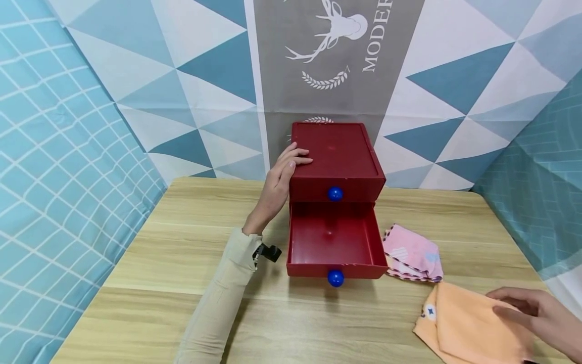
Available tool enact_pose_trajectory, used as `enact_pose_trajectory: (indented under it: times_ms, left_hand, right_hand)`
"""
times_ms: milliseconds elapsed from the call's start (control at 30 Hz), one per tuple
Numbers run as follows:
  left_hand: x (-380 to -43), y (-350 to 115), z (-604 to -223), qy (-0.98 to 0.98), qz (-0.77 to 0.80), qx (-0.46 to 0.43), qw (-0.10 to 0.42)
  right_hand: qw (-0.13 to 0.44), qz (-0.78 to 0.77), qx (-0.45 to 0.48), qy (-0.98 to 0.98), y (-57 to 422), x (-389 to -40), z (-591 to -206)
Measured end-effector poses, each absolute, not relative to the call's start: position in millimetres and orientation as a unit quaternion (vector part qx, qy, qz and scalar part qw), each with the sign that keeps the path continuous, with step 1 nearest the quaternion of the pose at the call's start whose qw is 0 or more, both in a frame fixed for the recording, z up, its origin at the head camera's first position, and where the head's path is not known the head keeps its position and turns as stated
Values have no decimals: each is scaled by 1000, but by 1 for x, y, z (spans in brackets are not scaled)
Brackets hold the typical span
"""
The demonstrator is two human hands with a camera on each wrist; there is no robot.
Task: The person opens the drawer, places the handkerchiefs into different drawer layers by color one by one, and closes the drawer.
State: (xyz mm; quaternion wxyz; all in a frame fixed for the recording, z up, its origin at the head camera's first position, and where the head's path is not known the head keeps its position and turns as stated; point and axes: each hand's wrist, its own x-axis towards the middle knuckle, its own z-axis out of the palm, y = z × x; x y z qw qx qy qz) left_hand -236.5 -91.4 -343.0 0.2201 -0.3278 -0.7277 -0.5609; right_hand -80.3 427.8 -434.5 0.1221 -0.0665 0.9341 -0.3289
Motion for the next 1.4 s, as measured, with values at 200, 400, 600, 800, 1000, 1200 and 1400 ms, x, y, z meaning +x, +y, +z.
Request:
enact_pose_trajectory:
  times_ms: [200, 400, 600, 800, 1000, 1200, 1400]
  left_hand:
    - [-237, -89, -343, -728, -561, -326, 219]
    - [-237, -89, -343, -727, -560, -329, 225]
    - [-237, -90, -344, -727, -559, -328, 226]
    - [-237, -90, -343, -729, -560, -328, 219]
    - [-237, -91, -342, -726, -560, -331, 222]
    - [-237, -91, -342, -727, -559, -331, 222]
    - [-236, -91, -342, -730, -558, -328, 221]
  right_hand:
    - [74, -374, -111, 918, 429, -68, -432]
    - [30, -375, -116, 919, 416, -63, -426]
    - [1, -339, -72, 938, 405, -60, -419]
    - [-12, -340, -60, 938, 398, -58, -415]
    - [-44, -352, -55, 933, 389, -54, -406]
    - [-72, -411, -101, 903, 383, -51, -395]
    - [-104, -407, -137, 897, 381, -49, -387]
